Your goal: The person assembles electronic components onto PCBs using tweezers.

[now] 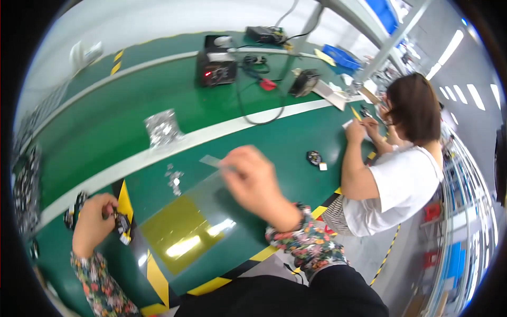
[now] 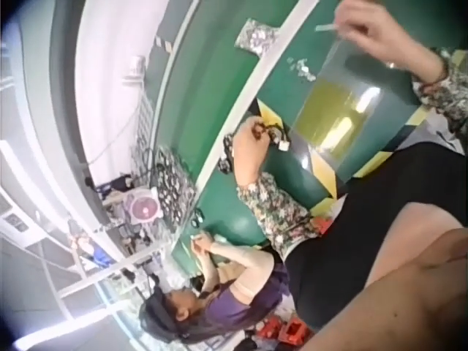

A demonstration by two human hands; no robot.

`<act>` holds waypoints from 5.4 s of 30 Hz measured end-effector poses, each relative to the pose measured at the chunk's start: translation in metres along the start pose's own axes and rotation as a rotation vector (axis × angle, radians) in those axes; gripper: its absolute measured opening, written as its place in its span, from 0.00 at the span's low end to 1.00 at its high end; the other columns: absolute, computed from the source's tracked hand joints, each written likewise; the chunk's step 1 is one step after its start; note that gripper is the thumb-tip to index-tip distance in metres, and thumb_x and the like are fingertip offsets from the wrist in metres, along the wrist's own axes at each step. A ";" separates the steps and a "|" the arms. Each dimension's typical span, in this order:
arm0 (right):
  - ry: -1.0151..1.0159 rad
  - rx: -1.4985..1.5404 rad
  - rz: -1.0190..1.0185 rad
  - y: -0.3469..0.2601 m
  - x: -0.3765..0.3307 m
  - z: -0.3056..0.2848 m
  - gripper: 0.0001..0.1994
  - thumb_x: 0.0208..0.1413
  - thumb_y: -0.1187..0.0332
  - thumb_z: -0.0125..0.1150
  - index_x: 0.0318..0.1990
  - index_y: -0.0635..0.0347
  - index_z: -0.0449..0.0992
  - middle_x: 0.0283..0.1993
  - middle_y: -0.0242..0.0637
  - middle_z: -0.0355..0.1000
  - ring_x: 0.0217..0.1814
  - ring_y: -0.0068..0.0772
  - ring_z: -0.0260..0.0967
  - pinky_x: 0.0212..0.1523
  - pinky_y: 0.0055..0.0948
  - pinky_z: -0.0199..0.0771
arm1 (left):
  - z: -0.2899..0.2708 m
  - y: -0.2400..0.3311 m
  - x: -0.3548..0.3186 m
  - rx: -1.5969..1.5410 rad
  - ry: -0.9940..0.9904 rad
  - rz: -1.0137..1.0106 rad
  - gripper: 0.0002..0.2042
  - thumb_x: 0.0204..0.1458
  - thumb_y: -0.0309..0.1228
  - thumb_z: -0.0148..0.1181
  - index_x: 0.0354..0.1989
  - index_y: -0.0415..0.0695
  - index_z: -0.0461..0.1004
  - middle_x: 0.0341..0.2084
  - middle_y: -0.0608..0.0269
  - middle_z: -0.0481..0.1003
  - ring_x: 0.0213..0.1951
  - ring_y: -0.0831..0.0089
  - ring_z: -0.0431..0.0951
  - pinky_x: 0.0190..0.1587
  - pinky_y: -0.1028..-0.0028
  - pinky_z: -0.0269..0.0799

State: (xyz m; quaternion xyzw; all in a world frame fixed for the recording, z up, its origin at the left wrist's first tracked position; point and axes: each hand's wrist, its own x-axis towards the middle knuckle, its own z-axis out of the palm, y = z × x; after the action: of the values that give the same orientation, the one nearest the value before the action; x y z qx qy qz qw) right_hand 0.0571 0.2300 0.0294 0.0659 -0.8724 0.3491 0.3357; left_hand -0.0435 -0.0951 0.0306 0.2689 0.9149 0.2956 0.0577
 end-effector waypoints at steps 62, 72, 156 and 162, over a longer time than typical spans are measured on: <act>-0.333 -0.108 -0.018 0.035 0.017 0.082 0.05 0.40 0.76 0.58 0.27 0.64 0.70 0.26 0.44 0.66 0.30 0.47 0.66 0.30 0.37 0.66 | 0.104 0.075 0.007 -1.034 -0.317 -0.056 0.10 0.46 0.16 0.53 0.39 0.34 0.69 0.32 0.63 0.72 0.35 0.81 0.72 0.37 0.83 0.69; -0.338 -0.318 -0.096 0.027 0.008 0.093 0.05 0.43 0.77 0.47 0.30 0.61 0.63 0.27 0.45 0.62 0.24 0.48 0.65 0.23 0.40 0.67 | 0.102 0.074 0.002 -1.076 -0.260 -0.082 0.10 0.46 0.14 0.51 0.38 0.34 0.68 0.31 0.60 0.74 0.32 0.81 0.73 0.35 0.83 0.69; -0.596 0.603 0.709 -0.030 -0.030 0.057 0.09 0.43 0.79 0.57 0.29 0.57 0.64 0.19 0.20 0.57 0.19 0.08 0.52 0.19 0.13 0.50 | 0.101 0.070 0.002 -1.049 -0.297 -0.204 0.07 0.47 0.17 0.50 0.35 0.35 0.69 0.30 0.67 0.71 0.32 0.85 0.70 0.35 0.83 0.66; -0.545 0.628 0.682 -0.024 -0.025 0.055 0.08 0.44 0.79 0.55 0.30 0.58 0.64 0.20 0.21 0.58 0.18 0.09 0.52 0.17 0.14 0.49 | 0.102 0.075 0.005 -1.205 -0.262 -0.159 0.09 0.48 0.17 0.52 0.39 0.34 0.69 0.33 0.65 0.72 0.35 0.83 0.71 0.38 0.82 0.68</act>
State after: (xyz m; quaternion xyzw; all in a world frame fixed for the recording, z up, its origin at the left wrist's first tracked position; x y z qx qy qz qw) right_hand 0.0548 0.1729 -0.0019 -0.0358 -0.7534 0.6527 -0.0714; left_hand 0.0139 0.0104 -0.0092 0.1543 0.5897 0.7194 0.3331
